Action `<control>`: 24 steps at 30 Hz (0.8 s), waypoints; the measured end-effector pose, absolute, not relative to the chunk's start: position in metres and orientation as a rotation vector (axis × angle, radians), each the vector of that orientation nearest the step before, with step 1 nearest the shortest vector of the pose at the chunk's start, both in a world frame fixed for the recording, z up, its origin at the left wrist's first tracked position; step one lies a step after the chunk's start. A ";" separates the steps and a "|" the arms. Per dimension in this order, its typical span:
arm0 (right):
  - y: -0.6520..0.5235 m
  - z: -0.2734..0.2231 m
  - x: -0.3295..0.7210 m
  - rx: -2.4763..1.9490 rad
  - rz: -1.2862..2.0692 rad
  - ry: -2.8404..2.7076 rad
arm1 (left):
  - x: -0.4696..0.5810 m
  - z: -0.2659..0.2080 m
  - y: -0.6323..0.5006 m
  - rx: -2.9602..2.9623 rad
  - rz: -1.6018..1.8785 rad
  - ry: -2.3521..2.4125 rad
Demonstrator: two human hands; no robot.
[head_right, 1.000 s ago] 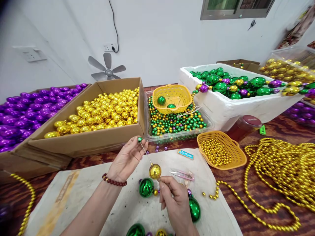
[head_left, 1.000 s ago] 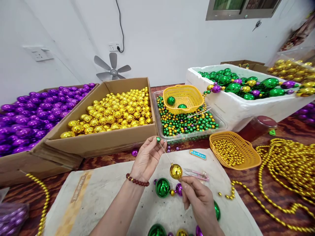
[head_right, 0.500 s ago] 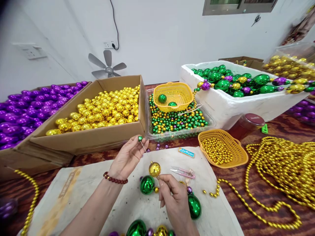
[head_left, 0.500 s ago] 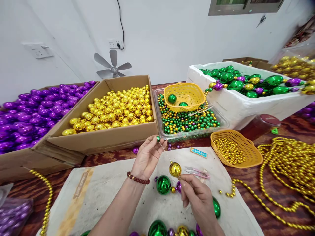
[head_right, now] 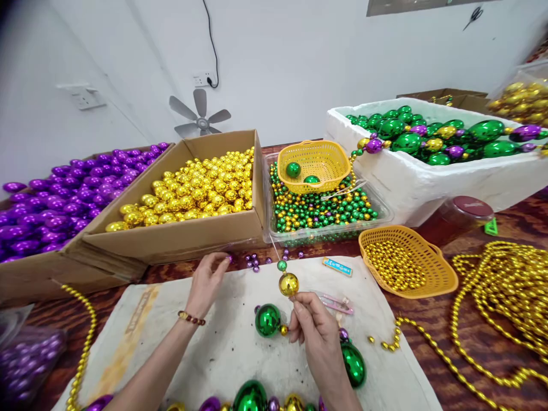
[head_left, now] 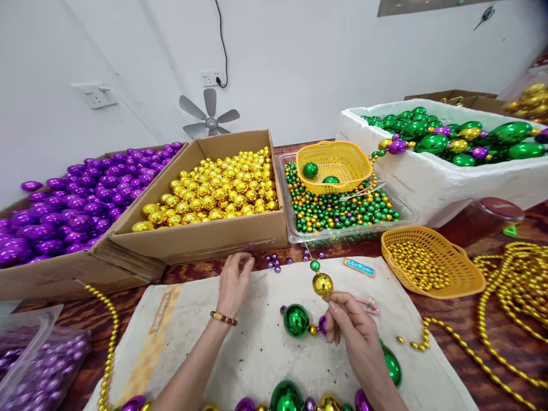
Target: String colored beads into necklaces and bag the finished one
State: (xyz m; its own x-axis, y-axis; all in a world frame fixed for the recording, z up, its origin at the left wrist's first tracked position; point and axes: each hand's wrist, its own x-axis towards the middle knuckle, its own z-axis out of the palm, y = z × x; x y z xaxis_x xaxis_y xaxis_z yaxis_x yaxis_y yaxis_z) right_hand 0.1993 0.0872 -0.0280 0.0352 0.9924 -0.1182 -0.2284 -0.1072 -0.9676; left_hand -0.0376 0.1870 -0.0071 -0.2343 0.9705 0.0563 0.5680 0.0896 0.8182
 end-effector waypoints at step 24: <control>0.091 -0.028 0.191 -1.115 1.345 -0.985 | -0.017 0.050 0.161 0.627 1.147 0.862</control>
State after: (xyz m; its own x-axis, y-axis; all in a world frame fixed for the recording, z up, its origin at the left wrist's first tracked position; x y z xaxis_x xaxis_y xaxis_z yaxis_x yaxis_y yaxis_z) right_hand 0.1915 0.0913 -0.0284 0.0184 0.9963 -0.0842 -0.2204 -0.0781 -0.9723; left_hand -0.0174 0.1608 0.0500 0.1641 0.9519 -0.2587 -0.5133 0.3063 0.8017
